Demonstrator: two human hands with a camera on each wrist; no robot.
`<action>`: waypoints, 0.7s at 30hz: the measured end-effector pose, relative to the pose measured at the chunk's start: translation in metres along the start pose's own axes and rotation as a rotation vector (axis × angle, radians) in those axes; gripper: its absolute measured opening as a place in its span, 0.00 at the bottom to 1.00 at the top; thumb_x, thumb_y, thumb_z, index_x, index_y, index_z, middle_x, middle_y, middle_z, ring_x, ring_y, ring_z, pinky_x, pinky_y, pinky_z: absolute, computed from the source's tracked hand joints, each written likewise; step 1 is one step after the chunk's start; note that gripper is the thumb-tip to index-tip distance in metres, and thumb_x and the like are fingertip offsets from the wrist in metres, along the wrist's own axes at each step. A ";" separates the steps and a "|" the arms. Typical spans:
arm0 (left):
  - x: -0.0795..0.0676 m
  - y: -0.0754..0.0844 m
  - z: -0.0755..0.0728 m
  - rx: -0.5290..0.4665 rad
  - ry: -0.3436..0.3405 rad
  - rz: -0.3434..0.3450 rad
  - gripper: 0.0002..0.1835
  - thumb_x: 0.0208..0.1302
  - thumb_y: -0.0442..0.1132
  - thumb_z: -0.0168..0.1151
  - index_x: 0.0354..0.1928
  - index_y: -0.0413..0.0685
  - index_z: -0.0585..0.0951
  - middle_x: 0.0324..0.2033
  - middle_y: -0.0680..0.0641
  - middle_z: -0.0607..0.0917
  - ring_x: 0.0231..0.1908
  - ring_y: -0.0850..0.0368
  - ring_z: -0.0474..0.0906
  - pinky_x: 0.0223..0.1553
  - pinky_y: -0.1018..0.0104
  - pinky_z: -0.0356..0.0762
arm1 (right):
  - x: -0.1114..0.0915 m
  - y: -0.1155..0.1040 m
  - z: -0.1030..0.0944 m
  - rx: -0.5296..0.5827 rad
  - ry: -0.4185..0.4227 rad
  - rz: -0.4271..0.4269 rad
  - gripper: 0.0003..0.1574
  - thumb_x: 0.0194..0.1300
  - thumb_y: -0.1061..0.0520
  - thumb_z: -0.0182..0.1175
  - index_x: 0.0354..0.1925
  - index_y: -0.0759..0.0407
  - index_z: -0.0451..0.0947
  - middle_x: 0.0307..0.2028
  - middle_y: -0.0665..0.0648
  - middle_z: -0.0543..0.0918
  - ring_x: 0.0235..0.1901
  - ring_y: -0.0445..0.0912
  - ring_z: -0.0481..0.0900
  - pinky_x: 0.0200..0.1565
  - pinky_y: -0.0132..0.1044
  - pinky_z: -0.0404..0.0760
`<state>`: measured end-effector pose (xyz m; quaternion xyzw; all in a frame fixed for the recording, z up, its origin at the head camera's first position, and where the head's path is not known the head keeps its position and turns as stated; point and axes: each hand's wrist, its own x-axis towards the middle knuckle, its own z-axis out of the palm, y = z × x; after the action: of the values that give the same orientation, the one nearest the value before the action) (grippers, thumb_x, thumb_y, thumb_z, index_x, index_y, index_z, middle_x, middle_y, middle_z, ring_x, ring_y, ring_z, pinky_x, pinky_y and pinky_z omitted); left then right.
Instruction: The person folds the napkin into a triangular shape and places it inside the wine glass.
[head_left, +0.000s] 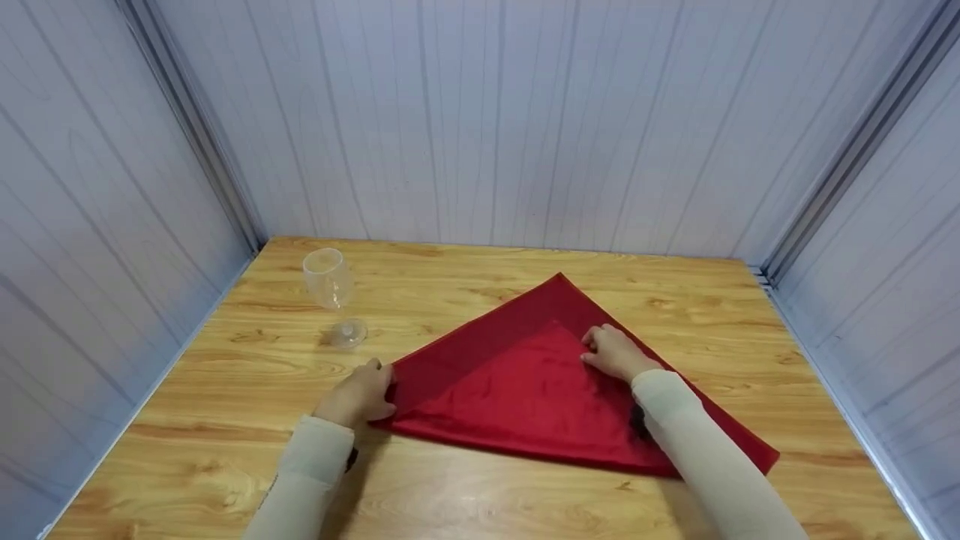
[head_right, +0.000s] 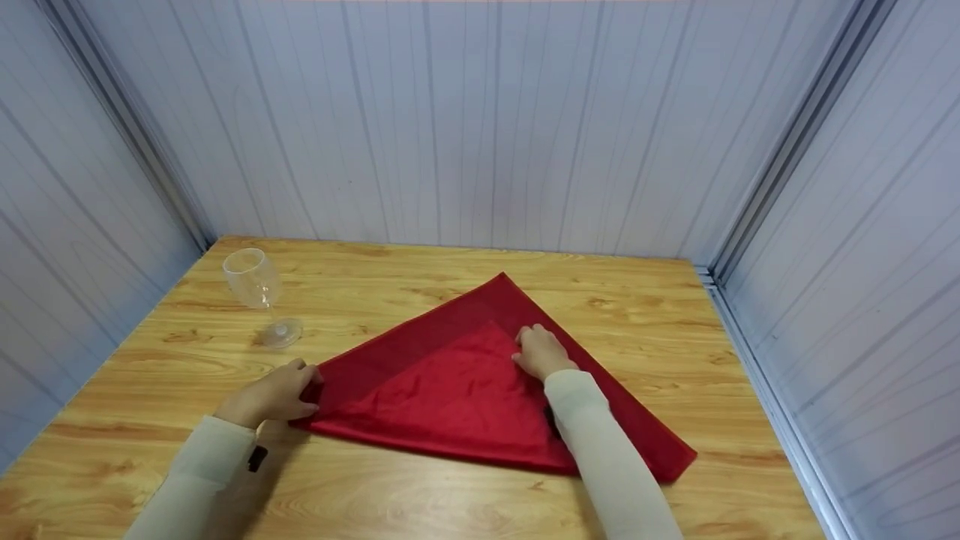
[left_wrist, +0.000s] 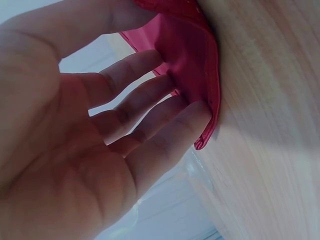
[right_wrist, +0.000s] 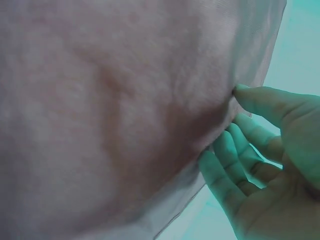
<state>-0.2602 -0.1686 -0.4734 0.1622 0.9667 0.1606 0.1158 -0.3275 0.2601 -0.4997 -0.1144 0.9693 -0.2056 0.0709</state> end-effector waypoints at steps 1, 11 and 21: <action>-0.001 0.000 0.000 0.003 -0.002 -0.005 0.16 0.56 0.31 0.71 0.44 0.36 0.77 0.40 0.39 0.74 0.43 0.42 0.76 0.49 0.45 0.76 | -0.001 0.000 0.000 0.000 -0.007 0.000 0.16 0.69 0.59 0.64 0.50 0.69 0.77 0.42 0.62 0.76 0.44 0.56 0.77 0.49 0.51 0.76; -0.003 0.001 0.000 0.016 -0.011 -0.004 0.15 0.54 0.31 0.72 0.41 0.37 0.77 0.38 0.40 0.74 0.41 0.44 0.76 0.47 0.47 0.77 | -0.003 -0.001 -0.006 0.011 -0.052 -0.024 0.13 0.65 0.60 0.67 0.42 0.68 0.77 0.37 0.60 0.78 0.40 0.54 0.76 0.48 0.50 0.76; -0.005 -0.004 -0.001 -0.034 0.017 0.035 0.15 0.56 0.34 0.74 0.41 0.35 0.79 0.36 0.43 0.75 0.40 0.44 0.77 0.49 0.48 0.76 | 0.000 -0.001 -0.009 -0.001 -0.041 -0.064 0.03 0.63 0.63 0.62 0.32 0.61 0.77 0.31 0.55 0.79 0.34 0.49 0.76 0.42 0.46 0.76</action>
<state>-0.2568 -0.1744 -0.4734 0.1757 0.9617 0.1806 0.1078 -0.3287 0.2628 -0.4916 -0.1496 0.9636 -0.2052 0.0841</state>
